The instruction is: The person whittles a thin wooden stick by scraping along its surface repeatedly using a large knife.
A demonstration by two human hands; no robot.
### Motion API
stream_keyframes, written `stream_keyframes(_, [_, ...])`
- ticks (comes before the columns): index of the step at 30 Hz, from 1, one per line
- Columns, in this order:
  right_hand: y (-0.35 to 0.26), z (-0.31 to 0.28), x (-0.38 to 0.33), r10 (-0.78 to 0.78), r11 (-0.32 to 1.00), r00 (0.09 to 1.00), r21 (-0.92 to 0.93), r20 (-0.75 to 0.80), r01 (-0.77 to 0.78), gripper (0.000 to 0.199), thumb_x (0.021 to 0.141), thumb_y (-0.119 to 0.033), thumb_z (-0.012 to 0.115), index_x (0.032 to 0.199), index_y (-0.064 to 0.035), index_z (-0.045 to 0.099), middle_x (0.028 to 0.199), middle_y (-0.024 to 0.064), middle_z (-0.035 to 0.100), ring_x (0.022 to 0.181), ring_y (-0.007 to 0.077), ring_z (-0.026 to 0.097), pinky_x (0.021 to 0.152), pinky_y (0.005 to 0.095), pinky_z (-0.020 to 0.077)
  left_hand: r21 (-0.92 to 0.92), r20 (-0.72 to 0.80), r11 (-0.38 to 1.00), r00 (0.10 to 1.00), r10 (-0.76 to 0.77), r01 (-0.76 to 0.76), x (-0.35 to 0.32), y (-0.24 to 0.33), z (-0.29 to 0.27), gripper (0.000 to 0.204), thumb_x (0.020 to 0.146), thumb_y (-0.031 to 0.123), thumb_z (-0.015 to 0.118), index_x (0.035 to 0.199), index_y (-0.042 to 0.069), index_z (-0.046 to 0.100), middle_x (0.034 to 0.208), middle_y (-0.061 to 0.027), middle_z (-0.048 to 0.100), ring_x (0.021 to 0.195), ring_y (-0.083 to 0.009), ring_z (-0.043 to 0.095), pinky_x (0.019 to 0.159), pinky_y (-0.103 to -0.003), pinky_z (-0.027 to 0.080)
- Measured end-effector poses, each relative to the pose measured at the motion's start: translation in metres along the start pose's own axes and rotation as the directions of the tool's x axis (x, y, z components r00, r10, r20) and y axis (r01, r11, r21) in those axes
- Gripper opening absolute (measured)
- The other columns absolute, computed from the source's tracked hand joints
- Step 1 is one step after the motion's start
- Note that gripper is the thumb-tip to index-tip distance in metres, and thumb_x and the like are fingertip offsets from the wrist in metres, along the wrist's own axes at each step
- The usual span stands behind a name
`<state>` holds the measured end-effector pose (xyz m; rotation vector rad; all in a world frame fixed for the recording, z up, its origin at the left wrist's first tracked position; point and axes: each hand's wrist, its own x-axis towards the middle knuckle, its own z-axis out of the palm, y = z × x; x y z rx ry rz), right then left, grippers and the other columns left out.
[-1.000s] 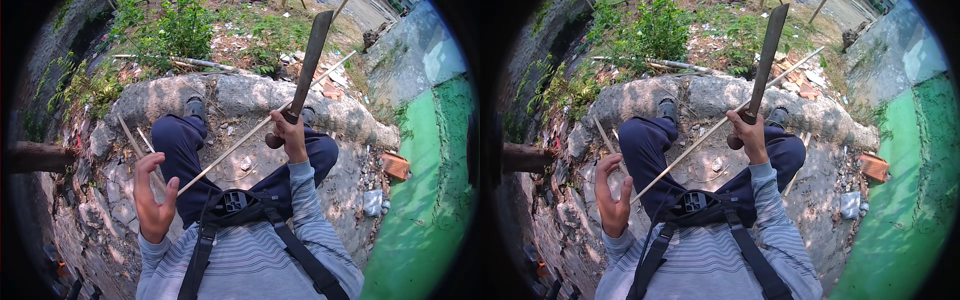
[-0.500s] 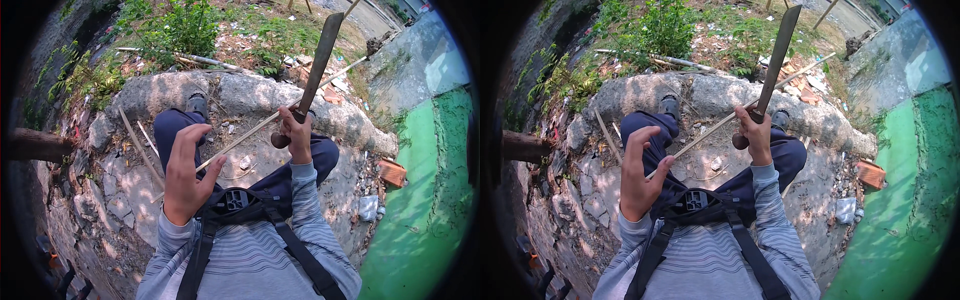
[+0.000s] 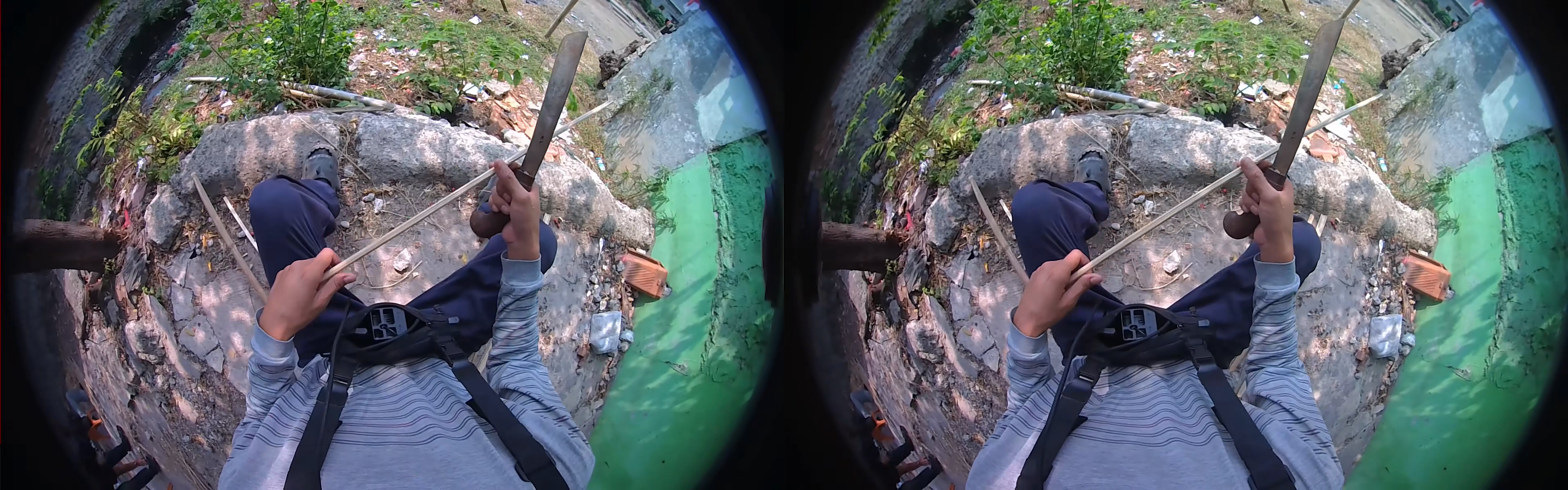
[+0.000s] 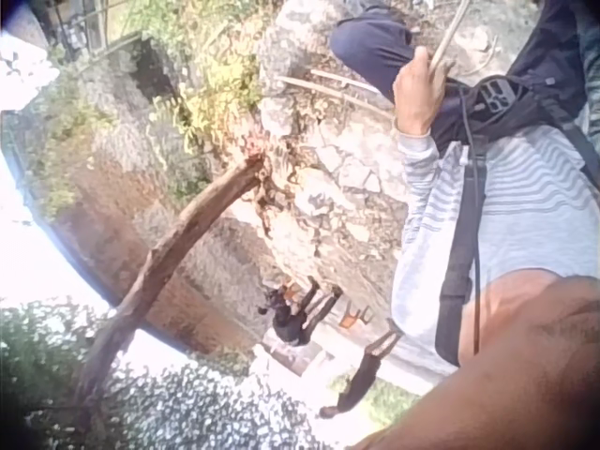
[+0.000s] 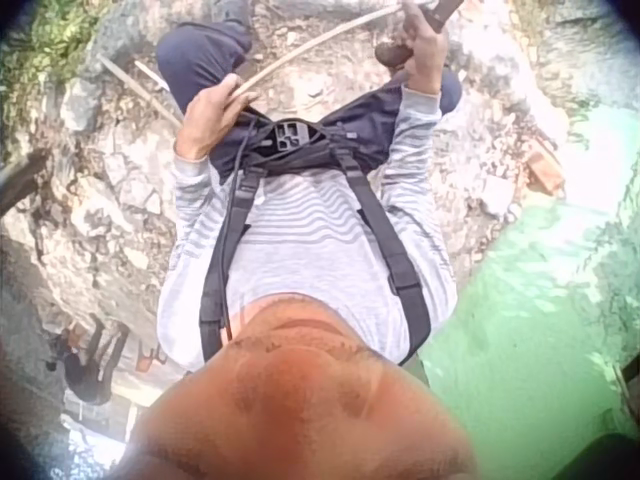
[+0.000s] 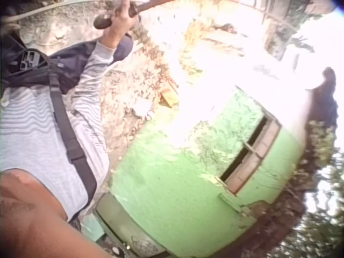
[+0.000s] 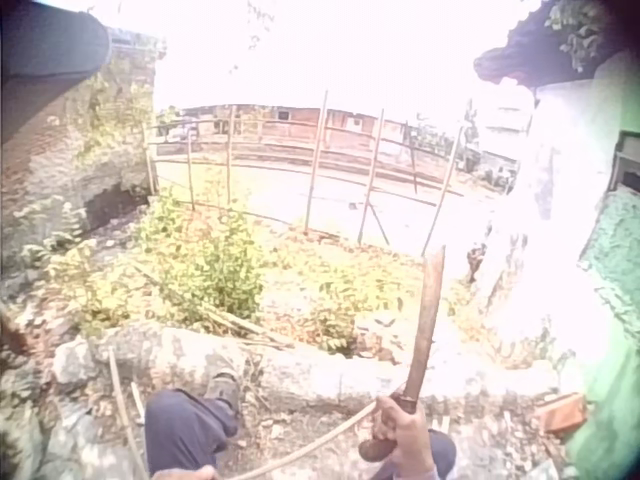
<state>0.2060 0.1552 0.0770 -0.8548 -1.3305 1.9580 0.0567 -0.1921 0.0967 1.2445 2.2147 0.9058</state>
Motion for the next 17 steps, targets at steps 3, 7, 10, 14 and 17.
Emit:
stream_keyframes(3, [0.002,0.005,-0.001,-0.007,1.0,0.999,0.003,-0.042,0.007,0.023,0.094,-0.022,0.081,0.092,-0.0056,0.066,0.062,-0.0069,0.044,0.046,0.0027,0.038,0.044,0.0236,0.0284,-0.007,0.081,1.0,0.996,-0.029,0.029,-0.006,-0.006,0.014,0.025,0.106,0.024,0.062,0.096,0.002,0.058,0.077,-0.0186,0.067,0.076,-0.0416,0.067,0.063,-0.047,0.049])
stream_keyframes(7, [0.025,-0.002,-0.002,-0.182,0.951,0.982,-0.263,-0.044,0.165,0.022,0.093,-0.02,0.081,0.088,-0.0056,0.065,0.064,-0.0053,0.05,0.049,0.0033,0.041,0.046,0.0227,0.0325,0.027,-0.108,0.996,0.99,-0.086,0.089,0.004,0.003,0.037,0.03,0.11,0.027,0.055,0.091,0.003,0.057,0.07,-0.0195,0.062,0.07,-0.0432,0.066,0.059,-0.049,0.046])
stream_keyframes(10, [0.051,0.003,-0.016,-0.345,0.822,0.937,-0.468,0.047,0.326,0.019,0.091,-0.014,0.078,0.083,-0.0038,0.064,0.066,-0.0031,0.055,0.054,0.0045,0.048,0.049,0.0246,0.0359,0.064,-0.225,0.991,0.969,-0.098,0.115,0.019,0.016,0.049,0.028,0.109,0.031,0.057,0.095,0.006,0.056,0.065,-0.0209,0.061,0.063,-0.0451,0.063,0.056,-0.055,0.046])
stream_keyframes(14, [0.069,0.02,-0.041,-0.342,0.545,0.901,-0.726,0.266,0.42,0.015,0.085,-0.016,0.077,0.087,-0.0036,0.068,0.056,0.0036,0.052,0.051,0.0093,0.055,0.053,0.0296,0.0446,-0.011,-0.21,0.994,0.971,-0.113,0.113,0.034,0.026,0.055,0.031,0.11,0.03,0.055,0.093,0.005,0.059,0.065,-0.0206,0.059,0.065,-0.0444,0.064,0.056,-0.054,0.044])
stream_keyframes(17, [0.068,0.033,-0.054,-0.422,0.344,0.825,-0.776,0.376,0.529,0.019,0.086,-0.022,0.079,0.087,-0.0055,0.071,0.064,0.0125,0.068,0.061,0.0245,0.073,0.055,0.0404,0.0507,0.06,-0.235,0.995,0.97,-0.059,0.075,0.041,0.032,0.061,0.03,0.108,0.033,0.06,0.096,0.006,0.062,0.065,-0.0218,0.06,0.064,-0.0443,0.064,0.057,-0.053,0.046])
